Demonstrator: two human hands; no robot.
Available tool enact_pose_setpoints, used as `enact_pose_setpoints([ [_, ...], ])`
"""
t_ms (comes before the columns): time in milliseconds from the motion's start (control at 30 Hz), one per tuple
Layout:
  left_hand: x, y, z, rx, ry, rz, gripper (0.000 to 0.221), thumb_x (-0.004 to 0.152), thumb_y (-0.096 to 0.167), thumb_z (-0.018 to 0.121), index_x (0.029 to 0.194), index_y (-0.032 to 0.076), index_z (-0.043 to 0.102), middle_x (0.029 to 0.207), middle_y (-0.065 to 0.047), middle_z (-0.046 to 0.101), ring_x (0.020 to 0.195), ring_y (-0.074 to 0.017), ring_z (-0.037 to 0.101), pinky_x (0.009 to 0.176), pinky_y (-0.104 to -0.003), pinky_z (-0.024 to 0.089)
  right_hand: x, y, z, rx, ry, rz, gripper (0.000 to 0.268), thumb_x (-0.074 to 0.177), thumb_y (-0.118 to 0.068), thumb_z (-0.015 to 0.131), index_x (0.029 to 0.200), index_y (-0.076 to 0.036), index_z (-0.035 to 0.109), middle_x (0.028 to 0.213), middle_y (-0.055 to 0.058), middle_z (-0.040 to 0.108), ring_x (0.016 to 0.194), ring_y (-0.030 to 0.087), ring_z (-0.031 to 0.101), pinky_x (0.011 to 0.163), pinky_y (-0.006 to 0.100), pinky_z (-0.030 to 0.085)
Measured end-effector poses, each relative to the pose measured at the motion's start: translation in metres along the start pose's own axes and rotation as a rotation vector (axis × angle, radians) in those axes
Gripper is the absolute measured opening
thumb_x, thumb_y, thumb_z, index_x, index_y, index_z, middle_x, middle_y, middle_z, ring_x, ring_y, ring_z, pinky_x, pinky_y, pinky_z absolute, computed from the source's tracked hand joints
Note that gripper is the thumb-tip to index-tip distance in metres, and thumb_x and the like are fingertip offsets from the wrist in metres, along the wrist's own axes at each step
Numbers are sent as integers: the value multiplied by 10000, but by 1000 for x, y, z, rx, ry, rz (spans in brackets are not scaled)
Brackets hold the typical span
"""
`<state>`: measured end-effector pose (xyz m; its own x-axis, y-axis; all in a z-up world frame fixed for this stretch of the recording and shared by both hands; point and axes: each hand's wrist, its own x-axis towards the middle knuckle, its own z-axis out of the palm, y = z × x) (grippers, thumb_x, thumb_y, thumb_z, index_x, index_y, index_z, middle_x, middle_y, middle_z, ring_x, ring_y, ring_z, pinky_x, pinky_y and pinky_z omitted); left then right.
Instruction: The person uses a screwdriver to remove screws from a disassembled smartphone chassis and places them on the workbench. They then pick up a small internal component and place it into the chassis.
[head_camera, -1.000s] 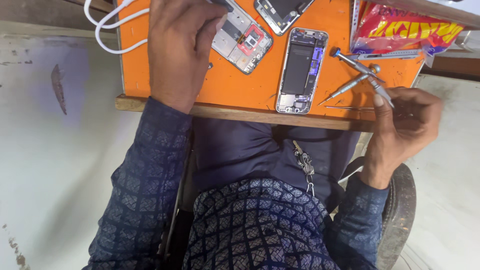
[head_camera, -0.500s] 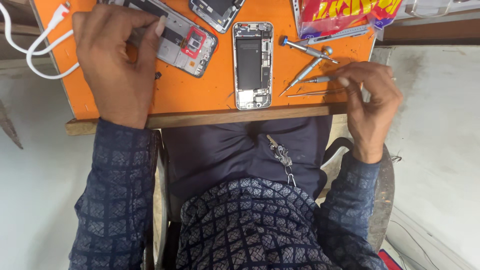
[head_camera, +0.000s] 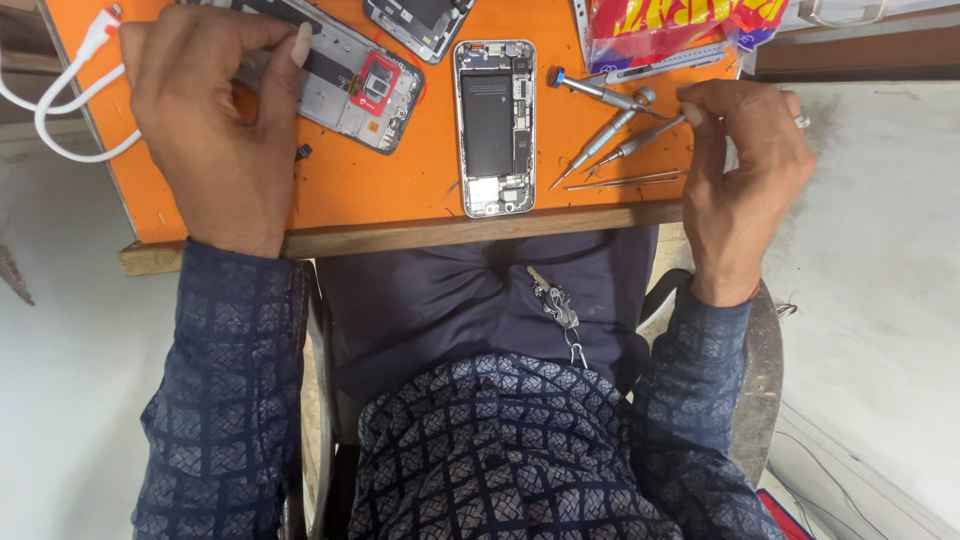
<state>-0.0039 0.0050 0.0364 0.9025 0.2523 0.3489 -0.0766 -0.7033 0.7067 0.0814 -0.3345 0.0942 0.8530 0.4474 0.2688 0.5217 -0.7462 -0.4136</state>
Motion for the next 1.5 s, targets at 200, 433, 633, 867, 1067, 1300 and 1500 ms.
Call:
enact_pose_setpoints([
  [200,2,3,0,39,9,-1,100,990,-64,749,1035,2,690,1027,-102,604,966,-275,502,876,-399,421,-4,-8,-2,0,-268,-61,227,942,59,744,1115,-86,769,1171,46,700,1113,268,580,1011,377,489],
  [433,4,4,1,26,72,-50,119,1006,-47,787,983,16,689,1039,-103,617,991,-316,510,843,-422,420,2,-18,10,-189,-370,-185,190,940,8,715,1100,-86,757,1265,24,683,1146,300,568,1016,404,489],
  [633,7,4,2,12,107,-2,91,967,-19,757,1004,12,679,1055,-116,623,1061,-339,543,914,-454,439,5,-25,9,-253,-458,-164,226,934,52,672,1114,-70,736,1134,51,668,1078,301,562,972,400,482],
  [867,4,-1,8,-42,129,-60,65,994,29,717,1057,20,703,1008,-127,661,1008,-348,574,883,-460,452,11,-33,2,9,-453,-146,314,857,82,726,1139,-55,728,1103,79,667,1099,328,585,976,426,487],
  [1067,-2,-10,12,-7,107,-86,66,1065,104,708,1092,45,722,1063,-98,700,1048,-333,588,932,-456,466,7,-45,4,274,-381,-53,161,987,105,697,1102,-5,674,1120,105,668,1088,263,673,957,342,516],
  [1300,-4,-14,14,-11,97,-77,101,1080,128,681,1135,57,726,1018,-87,713,1011,-323,601,915,-452,473,9,-56,25,350,-291,87,84,1130,75,584,1187,19,608,1082,111,636,950,180,651,855,283,510],
  [1500,-3,-14,15,-17,83,-89,112,1080,131,667,1138,60,732,1013,-91,711,1013,-338,600,915,-464,468,14,-59,25,371,-218,276,139,1095,-21,594,1229,-32,629,942,51,645,861,153,617,808,267,497],
])
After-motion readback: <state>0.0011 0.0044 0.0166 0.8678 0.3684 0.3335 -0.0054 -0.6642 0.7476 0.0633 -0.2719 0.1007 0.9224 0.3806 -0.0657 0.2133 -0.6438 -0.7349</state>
